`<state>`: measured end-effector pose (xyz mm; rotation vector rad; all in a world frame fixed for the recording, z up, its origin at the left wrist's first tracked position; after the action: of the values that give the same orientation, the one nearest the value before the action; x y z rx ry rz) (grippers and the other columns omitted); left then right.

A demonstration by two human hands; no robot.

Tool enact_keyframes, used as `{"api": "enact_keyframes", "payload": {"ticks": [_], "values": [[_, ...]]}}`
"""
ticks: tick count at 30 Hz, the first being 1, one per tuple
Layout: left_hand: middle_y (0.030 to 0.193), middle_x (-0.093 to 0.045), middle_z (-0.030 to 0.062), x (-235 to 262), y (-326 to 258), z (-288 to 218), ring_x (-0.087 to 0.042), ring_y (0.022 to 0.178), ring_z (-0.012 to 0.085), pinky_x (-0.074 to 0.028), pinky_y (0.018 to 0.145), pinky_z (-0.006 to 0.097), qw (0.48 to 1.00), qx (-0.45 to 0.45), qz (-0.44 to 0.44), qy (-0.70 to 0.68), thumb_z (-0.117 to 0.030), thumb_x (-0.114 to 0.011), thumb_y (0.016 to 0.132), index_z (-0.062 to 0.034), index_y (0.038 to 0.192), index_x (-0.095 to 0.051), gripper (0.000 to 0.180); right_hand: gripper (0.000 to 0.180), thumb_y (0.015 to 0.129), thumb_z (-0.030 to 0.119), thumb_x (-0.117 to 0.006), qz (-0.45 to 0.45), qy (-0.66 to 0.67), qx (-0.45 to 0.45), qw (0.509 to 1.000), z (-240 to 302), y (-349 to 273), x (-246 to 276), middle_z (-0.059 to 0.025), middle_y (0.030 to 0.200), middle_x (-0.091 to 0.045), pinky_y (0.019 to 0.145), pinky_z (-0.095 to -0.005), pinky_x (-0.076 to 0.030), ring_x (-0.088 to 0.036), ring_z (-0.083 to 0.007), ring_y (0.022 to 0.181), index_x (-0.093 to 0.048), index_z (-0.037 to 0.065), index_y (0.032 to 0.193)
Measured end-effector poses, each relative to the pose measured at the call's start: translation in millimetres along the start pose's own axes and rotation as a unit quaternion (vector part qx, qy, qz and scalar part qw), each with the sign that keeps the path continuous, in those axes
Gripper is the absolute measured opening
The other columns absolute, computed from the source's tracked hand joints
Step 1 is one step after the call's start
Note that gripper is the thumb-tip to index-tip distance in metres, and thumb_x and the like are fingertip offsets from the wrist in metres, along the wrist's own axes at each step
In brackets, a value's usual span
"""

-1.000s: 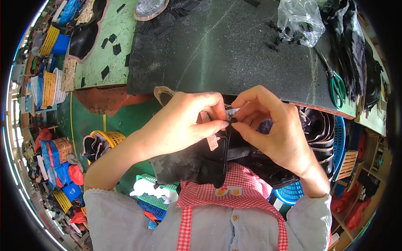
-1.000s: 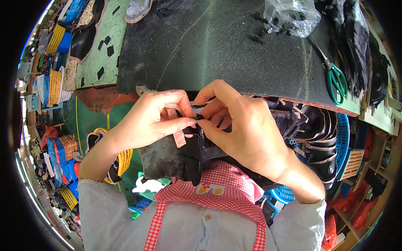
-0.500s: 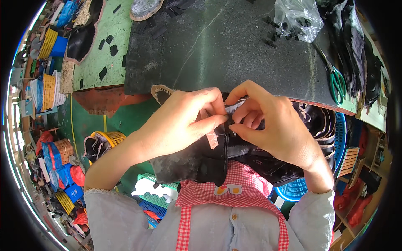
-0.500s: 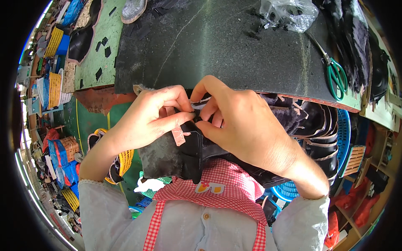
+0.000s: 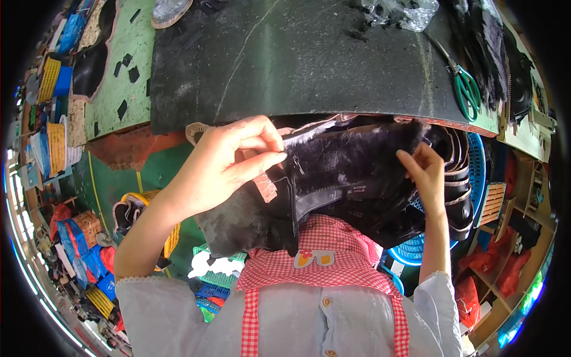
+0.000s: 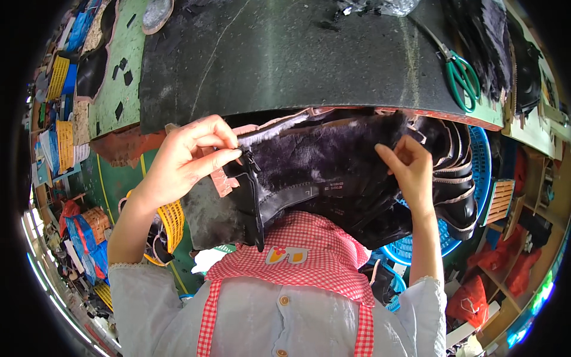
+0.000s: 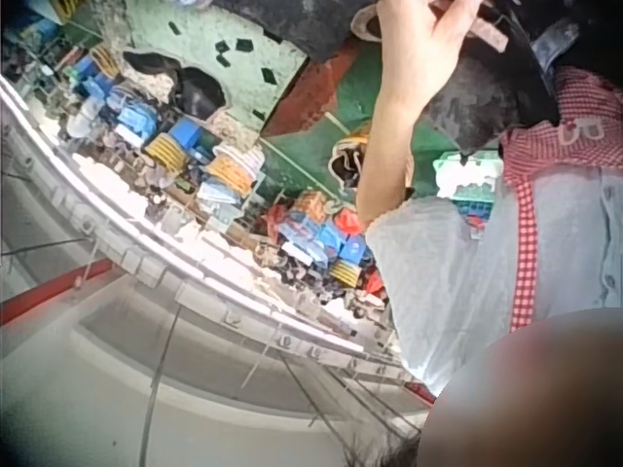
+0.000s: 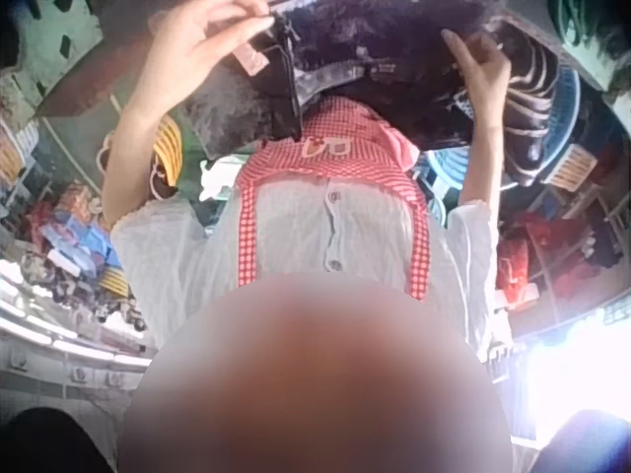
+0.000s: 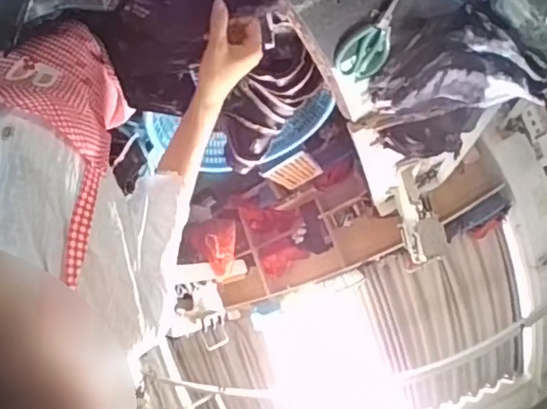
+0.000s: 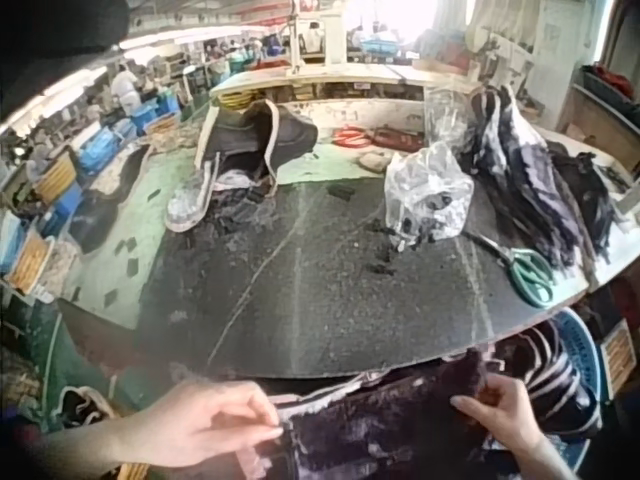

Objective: The person is trimming and assembling leather boot components in a factory setting.

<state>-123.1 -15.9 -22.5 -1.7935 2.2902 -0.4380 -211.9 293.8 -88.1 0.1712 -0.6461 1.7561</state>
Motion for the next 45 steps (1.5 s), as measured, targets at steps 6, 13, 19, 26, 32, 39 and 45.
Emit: {"api": "enact_keyframes", "payload": {"ticks": [6,13,19,26,32,39,45], "values": [[0.087,-0.062,0.0059,-5,-10,1,-0.067,0.061,0.0133,-0.057,0.062,0.026,0.998,0.057,0.012,-0.025,0.001,-0.055,0.097,-0.0001,0.100,-0.051,0.005,0.018,0.062,-0.002,-0.067,0.017,0.012,0.462,0.887,144,-46,-42,-0.0051,0.086,-0.052,0.061,-0.0290,-0.042,-0.054,-0.0169,0.072,-0.051,0.006,0.062],[0.089,-0.065,0.0010,-1,-24,-9,-0.061,0.081,0.0029,-0.046,0.071,0.019,0.996,0.067,-0.011,-0.060,0.001,-0.061,0.094,-0.0018,0.096,-0.055,0.007,0.085,0.063,-0.010,-0.063,0.208,-0.111,0.387,0.891,144,-42,-138,-0.0192,0.136,-0.047,0.092,-0.0419,-0.052,-0.058,-0.0406,0.112,-0.036,0.007,0.142],[0.091,-0.061,0.0001,1,-17,-3,-0.059,0.087,0.0033,-0.046,0.077,0.020,0.998,0.052,0.002,-0.032,0.002,-0.061,0.093,-0.0016,0.096,-0.054,0.008,0.057,0.069,-0.008,-0.065,0.277,-0.076,0.325,0.901,140,-32,-132,-0.0163,0.114,-0.055,0.085,-0.0403,-0.051,-0.059,-0.0380,0.102,-0.049,0.002,0.123],[0.083,-0.063,0.0042,-3,-7,-7,-0.072,0.076,0.0161,-0.052,0.068,0.024,0.998,0.043,0.039,-0.028,-0.004,-0.055,0.099,-0.0003,0.095,-0.047,0.009,0.026,0.083,0.001,-0.045,0.285,-0.014,0.269,0.920,133,-25,-127,-0.0187,0.081,-0.053,0.075,-0.0431,-0.046,-0.058,-0.0374,0.079,-0.050,-0.004,0.108],[0.087,-0.064,0.0054,-1,-5,3,-0.072,0.072,0.0181,-0.055,0.068,0.025,0.991,0.105,0.016,-0.082,-0.002,-0.058,0.096,0.0015,0.100,-0.054,0.006,0.028,0.083,-0.003,-0.049,0.310,0.063,0.217,0.923,131,-33,-131,-0.0160,0.084,-0.059,0.074,-0.0383,-0.049,-0.062,-0.0304,0.078,-0.056,-0.003,0.110],[0.086,-0.068,0.0094,6,-4,9,-0.071,0.070,0.0175,-0.060,0.065,0.029,0.987,0.126,-0.014,-0.096,-0.002,-0.065,0.092,0.0029,0.099,-0.061,0.010,0.016,0.086,0.006,-0.072,0.312,0.101,0.127,0.936,115,-37,-142,-0.0089,0.079,-0.064,0.057,-0.0276,-0.049,-0.060,-0.0127,0.065,-0.064,-0.001,0.098],[0.087,-0.069,0.0102,11,-5,14,-0.071,0.069,0.0180,-0.059,0.065,0.029,0.990,0.132,-0.025,-0.050,-0.001,-0.067,0.089,0.0044,0.101,-0.067,0.012,0.012,0.086,0.006,-0.071,0.296,0.063,0.191,0.934,127,-39,-139,-0.0076,0.079,-0.065,0.058,-0.0271,-0.052,-0.061,-0.0115,0.065,-0.065,-0.001,0.094]]}}
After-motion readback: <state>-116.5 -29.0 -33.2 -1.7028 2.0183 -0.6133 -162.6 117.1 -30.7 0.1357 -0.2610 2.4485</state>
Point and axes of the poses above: each hand's wrist, its own y-axis towards the middle knuckle, its own x-axis out of the back of the hand, z = x × y, the point moved 9 cm from there along y, towards the middle knuckle
